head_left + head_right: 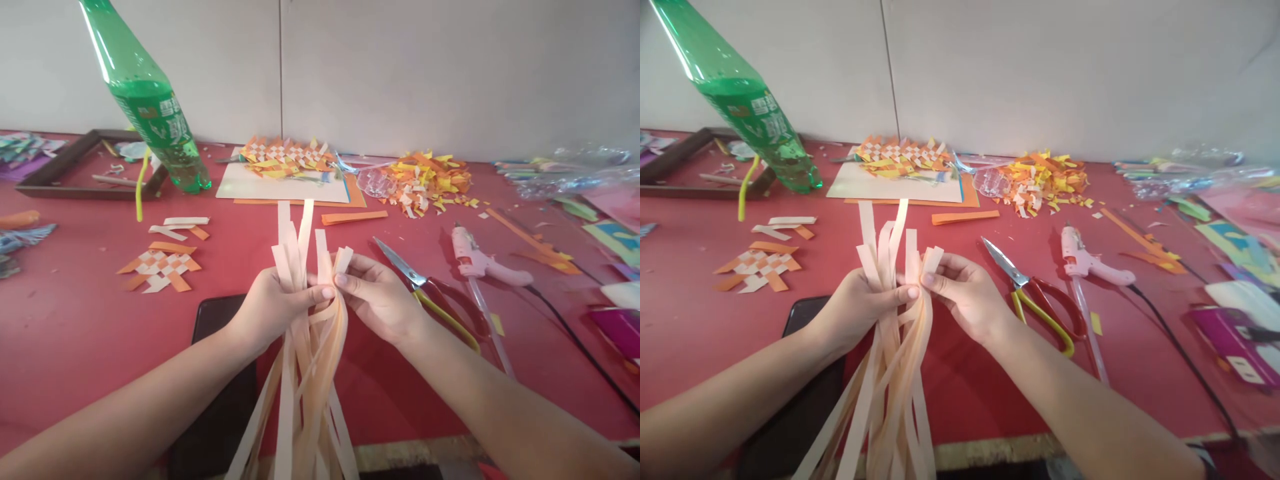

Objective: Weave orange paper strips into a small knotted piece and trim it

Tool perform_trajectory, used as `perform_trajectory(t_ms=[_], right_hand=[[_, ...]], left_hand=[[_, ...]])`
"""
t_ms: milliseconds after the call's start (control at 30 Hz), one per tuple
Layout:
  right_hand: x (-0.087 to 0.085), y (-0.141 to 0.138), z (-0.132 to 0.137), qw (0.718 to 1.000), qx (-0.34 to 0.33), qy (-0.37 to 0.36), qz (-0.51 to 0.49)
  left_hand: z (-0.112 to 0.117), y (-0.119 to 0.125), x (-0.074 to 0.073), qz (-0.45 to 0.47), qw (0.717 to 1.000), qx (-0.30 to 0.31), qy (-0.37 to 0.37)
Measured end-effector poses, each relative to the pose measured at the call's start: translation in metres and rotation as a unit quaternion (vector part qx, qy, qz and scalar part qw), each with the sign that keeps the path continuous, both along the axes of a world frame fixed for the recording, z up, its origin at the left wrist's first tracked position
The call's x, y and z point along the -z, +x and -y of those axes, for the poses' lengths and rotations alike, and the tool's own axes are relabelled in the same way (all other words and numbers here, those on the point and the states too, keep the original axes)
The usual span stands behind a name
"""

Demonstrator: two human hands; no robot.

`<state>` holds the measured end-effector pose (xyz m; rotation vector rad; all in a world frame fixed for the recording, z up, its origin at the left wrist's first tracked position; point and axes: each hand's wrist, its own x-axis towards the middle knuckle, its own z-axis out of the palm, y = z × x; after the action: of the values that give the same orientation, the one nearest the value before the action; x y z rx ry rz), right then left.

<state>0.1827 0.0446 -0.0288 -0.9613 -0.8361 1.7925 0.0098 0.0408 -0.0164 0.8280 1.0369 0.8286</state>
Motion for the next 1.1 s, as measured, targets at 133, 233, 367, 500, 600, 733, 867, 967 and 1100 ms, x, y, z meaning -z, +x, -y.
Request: perform_trajectory(t_ms=[133,233,367,500,600,733,867,967,1100], right_hand=[[-0.0003,-0.0007,0.0004,1.0,-0.022,-0.004,-0.003],[0.0011,-0.0003,0.0003,0.999,-0.037,-0.008,-0.004],[0.0024,0.0006,0.0,0.999,-0.03,-0.014,-0.004],[0.0025,0.0018,-0.0004,0.999,-0.036,-0.017,0.003],[0.0028,0.0027,-0.0008,0.999,-0.033,-0.018,0.01],[0.0036,0.0039,-0.0017,1.0,-0.002,0.009,0.019],[0.0033,0.0053,-0.0023,0.998,0.015,0.051,0.022],[0.0019,0.0056,-0.0018,0.997,-0.006,0.067,0.033],[-0.0012,0.0061,-0.0009,0.995,0.0,0.096,0.037]], left_hand=[[-0.0003,-0.0005,0.002,0.011,1.0,-0.007,0.015],[0.0,-0.0009,0.002,0.013,1.0,-0.006,0.017],[0.0009,-0.001,0.0006,0.005,1.0,-0.017,0.023],[0.0006,-0.0002,-0.0003,0.0,1.0,-0.001,0.006],[-0.0002,0.0003,-0.0002,0.001,1.0,0.006,0.001],[-0.0002,0.0002,0.0007,0.017,1.0,0.006,0.002],[0.0002,-0.0002,0.0014,0.01,1.0,0.009,0.017],[-0.0002,0.0001,0.0014,0.0,1.0,-0.007,0.007],[-0.0012,0.0011,0.0022,0.008,0.999,-0.043,-0.008]])
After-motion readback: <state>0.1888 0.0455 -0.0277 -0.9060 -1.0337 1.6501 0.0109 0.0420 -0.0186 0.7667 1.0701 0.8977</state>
